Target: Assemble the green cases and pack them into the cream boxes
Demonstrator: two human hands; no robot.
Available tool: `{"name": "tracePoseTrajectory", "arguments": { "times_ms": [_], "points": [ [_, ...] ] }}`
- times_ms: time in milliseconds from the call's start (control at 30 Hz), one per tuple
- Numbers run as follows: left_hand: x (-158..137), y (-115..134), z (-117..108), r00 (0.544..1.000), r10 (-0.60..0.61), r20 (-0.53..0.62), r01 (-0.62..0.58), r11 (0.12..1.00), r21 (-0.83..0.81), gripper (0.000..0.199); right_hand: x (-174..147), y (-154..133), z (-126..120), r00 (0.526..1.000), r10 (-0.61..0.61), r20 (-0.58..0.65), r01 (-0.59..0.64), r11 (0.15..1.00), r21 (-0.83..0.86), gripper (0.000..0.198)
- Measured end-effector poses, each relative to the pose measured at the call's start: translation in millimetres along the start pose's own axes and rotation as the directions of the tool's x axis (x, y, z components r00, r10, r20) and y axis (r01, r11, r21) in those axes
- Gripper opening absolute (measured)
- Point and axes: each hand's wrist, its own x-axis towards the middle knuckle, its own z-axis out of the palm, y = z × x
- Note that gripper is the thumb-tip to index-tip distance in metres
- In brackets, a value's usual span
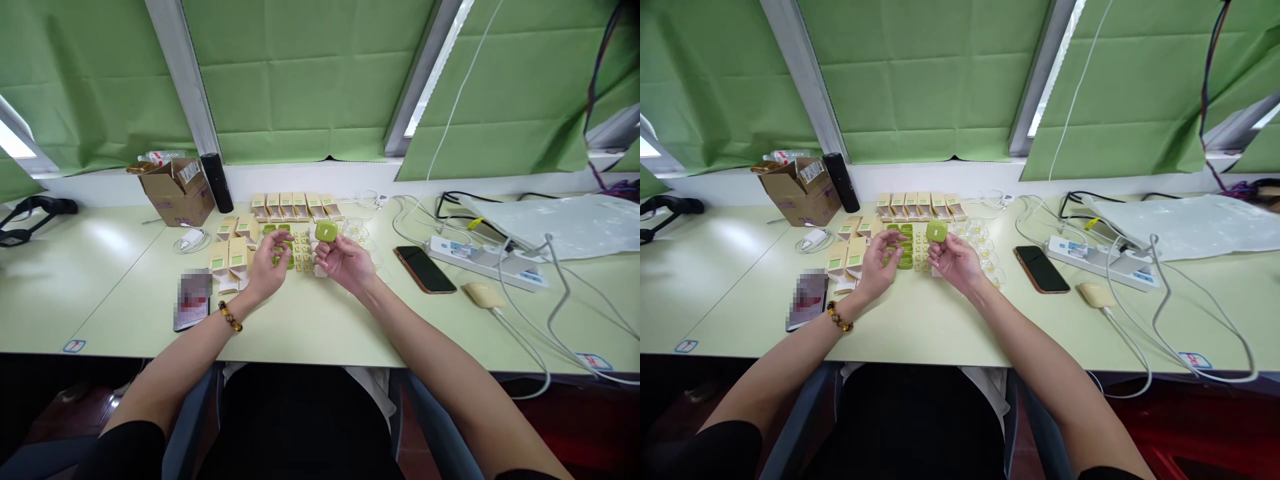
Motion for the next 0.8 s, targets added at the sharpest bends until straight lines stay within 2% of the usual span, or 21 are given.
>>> {"name": "tracePoseTrajectory", "arguments": {
  "times_ms": [100, 200, 300, 367, 433, 500, 533, 600, 700, 800],
  "points": [
    [0, 0, 1, 0.998, -0.011, 0.065, 0.012, 1.000, -0.007, 0.034, 0, 5, -4, 1.000, -0.026, 0.002, 0.026, 0.999, -0.047, 0.042],
    [-1, -1, 4, 0.991, -0.035, 0.132, 0.038, 0.999, -0.017, 0.038, 0, 12, -6, 0.993, -0.108, -0.037, 0.100, 0.979, -0.179, 0.043],
    [-2, -2, 6, 0.984, -0.059, 0.167, 0.067, 0.997, -0.046, 0.045, -3, 20, -6, 0.964, -0.265, -0.024, 0.230, 0.876, -0.423, 0.039],
    [-2, -3, 8, 0.981, -0.064, 0.182, 0.076, 0.995, -0.064, 0.051, -6, 24, -6, 0.928, -0.369, 0.059, 0.321, 0.707, -0.630, 0.031],
    [-2, -3, 8, 0.980, -0.063, 0.188, 0.076, 0.995, -0.059, 0.055, -8, 27, -7, 0.875, -0.439, 0.205, 0.411, 0.449, -0.793, 0.022],
    [-2, -4, 9, 0.982, -0.062, 0.180, 0.067, 0.998, -0.019, 0.056, -9, 30, -9, 0.819, -0.452, 0.354, 0.477, 0.192, -0.858, 0.019],
    [-2, -5, 9, 0.983, -0.064, 0.173, 0.064, 0.998, 0.007, 0.055, -10, 30, -9, 0.798, -0.445, 0.407, 0.496, 0.098, -0.863, 0.020],
    [-3, -7, 10, 0.985, -0.068, 0.160, 0.062, 0.997, 0.041, 0.051, -10, 31, -9, 0.771, -0.435, 0.466, 0.512, -0.012, -0.859, 0.023],
    [-2, -9, 11, 0.987, -0.067, 0.145, 0.071, 0.997, -0.024, 0.050, -11, 31, -8, 0.753, -0.448, 0.482, 0.522, -0.040, -0.852, 0.023],
    [0, -10, 10, 0.993, -0.087, 0.085, 0.100, 0.981, -0.168, 0.054, -12, 30, -7, 0.756, -0.495, 0.428, 0.501, 0.017, -0.865, 0.018]
  ]
}}
